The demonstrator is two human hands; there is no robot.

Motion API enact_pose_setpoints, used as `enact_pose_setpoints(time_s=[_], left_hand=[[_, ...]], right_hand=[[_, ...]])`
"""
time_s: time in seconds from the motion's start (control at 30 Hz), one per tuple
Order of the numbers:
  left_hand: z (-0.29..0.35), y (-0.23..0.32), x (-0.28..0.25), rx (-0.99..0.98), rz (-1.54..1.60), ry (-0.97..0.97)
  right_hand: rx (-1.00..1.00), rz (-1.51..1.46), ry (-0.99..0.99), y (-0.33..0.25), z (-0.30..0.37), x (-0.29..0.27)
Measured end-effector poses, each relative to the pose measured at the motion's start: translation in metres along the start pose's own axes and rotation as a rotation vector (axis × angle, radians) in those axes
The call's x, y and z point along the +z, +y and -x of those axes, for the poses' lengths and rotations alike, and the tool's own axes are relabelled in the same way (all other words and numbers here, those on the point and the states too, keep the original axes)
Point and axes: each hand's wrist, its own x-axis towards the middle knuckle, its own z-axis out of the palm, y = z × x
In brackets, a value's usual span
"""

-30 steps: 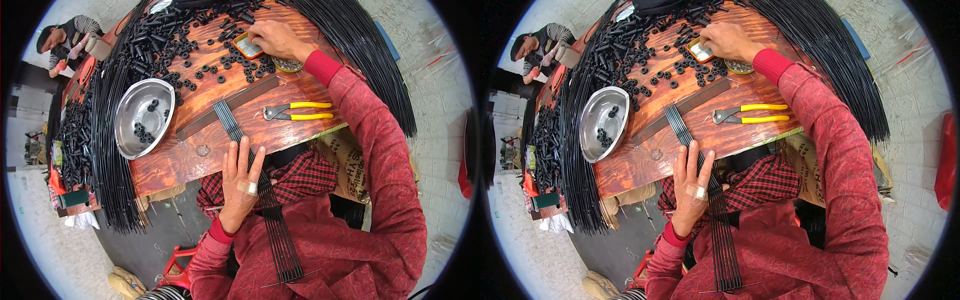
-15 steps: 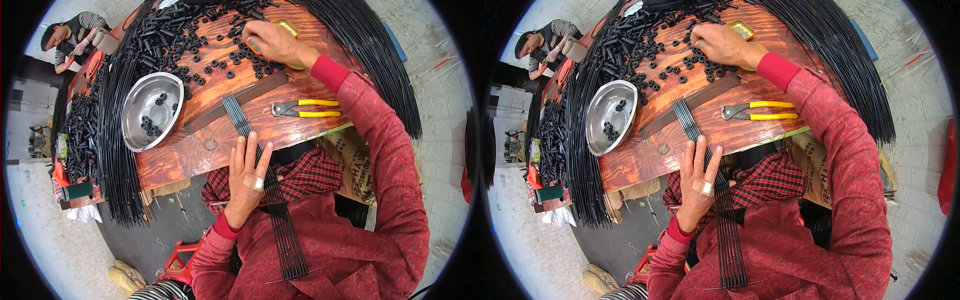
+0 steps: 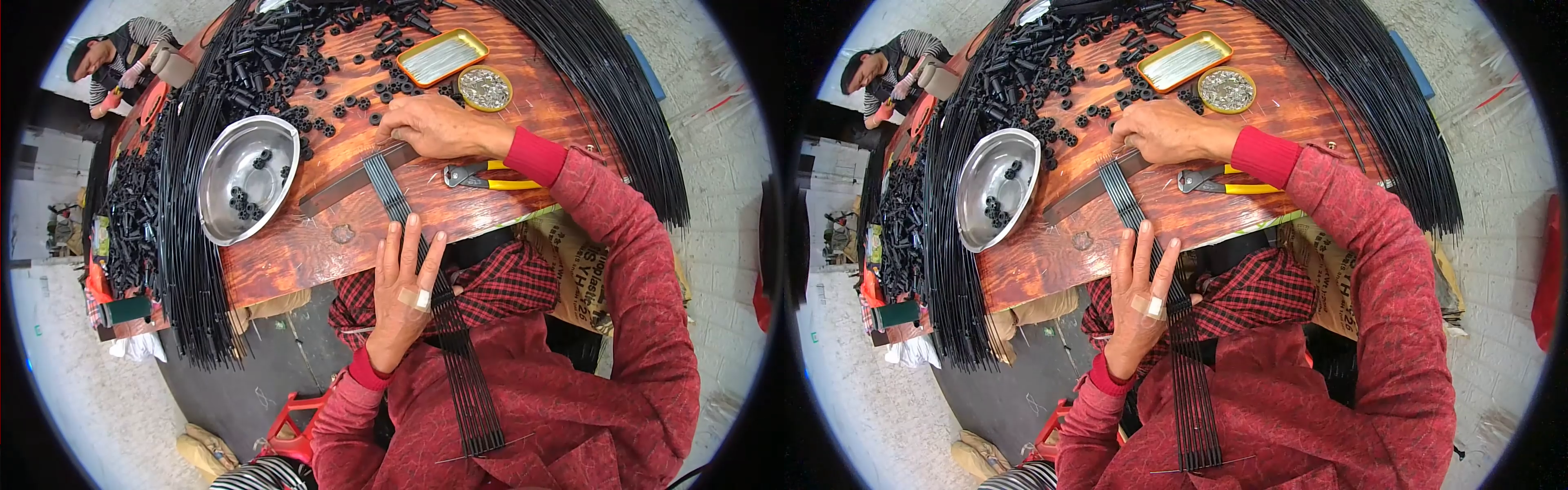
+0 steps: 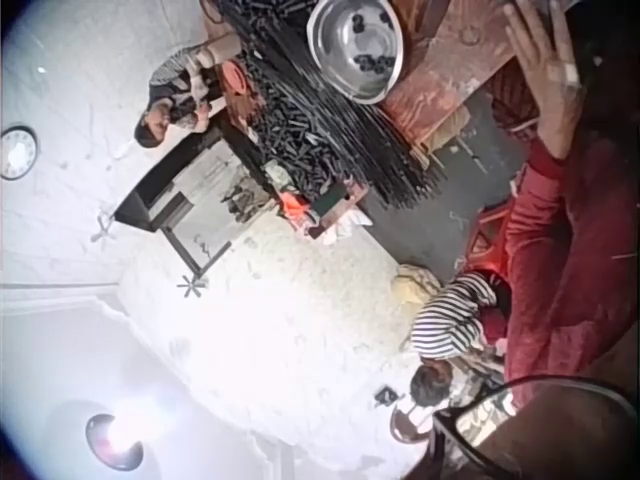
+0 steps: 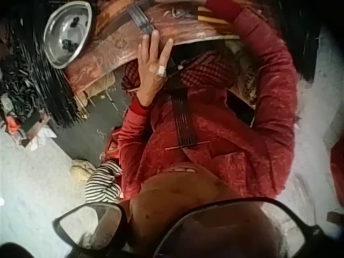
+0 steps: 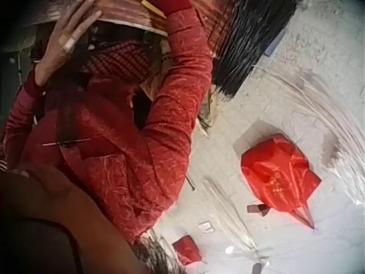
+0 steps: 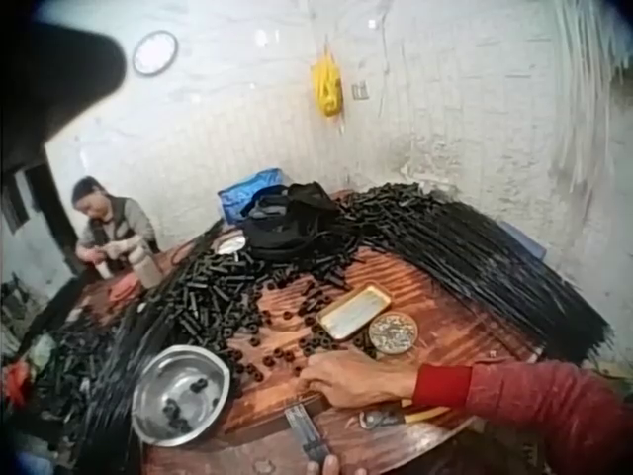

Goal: The recorder is assembling black rod bundles with plastic connectors at a workbench.

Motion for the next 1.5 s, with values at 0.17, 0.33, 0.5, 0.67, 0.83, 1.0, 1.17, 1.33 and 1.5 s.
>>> enact_pose_setpoints(time_s=[0.17, 0.33, 0.5, 0.67, 0.83, 1.0, 1.17, 1.33, 1.5], left_hand=[[0.0, 0.001, -0.001, -0.002, -0.001, -0.01], [0.0, 0.001, -0.001, -0.006, -0.007, -0.013], [0.0, 0.001, -0.002, -0.007, 0.004, -0.018], [0.0, 0.001, -0.001, -0.002, 0.001, -0.014], [0.0, 0.001, -0.002, 0.001, 0.004, -0.005], [0.0, 0.0, 0.0, -0.002, 0.007, -0.014], [0.0, 0.001, -0.001, -0.002, -0.003, -0.017], [-0.001, 0.002, -0.001, -0.004, -0.005, -0.017], [-0.001, 0.001, -0.002, -0.002, 0.0, -0.021]], right_hand=[[0.087, -0.026, -0.049, -0.007, 0.001, -0.001], [0.082, -0.024, -0.024, -0.006, 0.001, 0.002], [0.102, -0.06, -0.009, -0.006, 0.002, 0.002], [0.031, -0.029, 0.044, 0.0, 0.003, 0.009], [0.004, -0.012, 0.072, 0.0, 0.003, 0.008], [0.024, -0.002, 0.068, -0.002, 0.004, 0.009], [0.02, -0.011, 0.078, -0.002, 0.004, 0.01], [0.008, -0.019, 0.073, 0.001, 0.004, 0.009], [0.067, -0.048, 0.045, -0.006, 0.004, 0.006]])
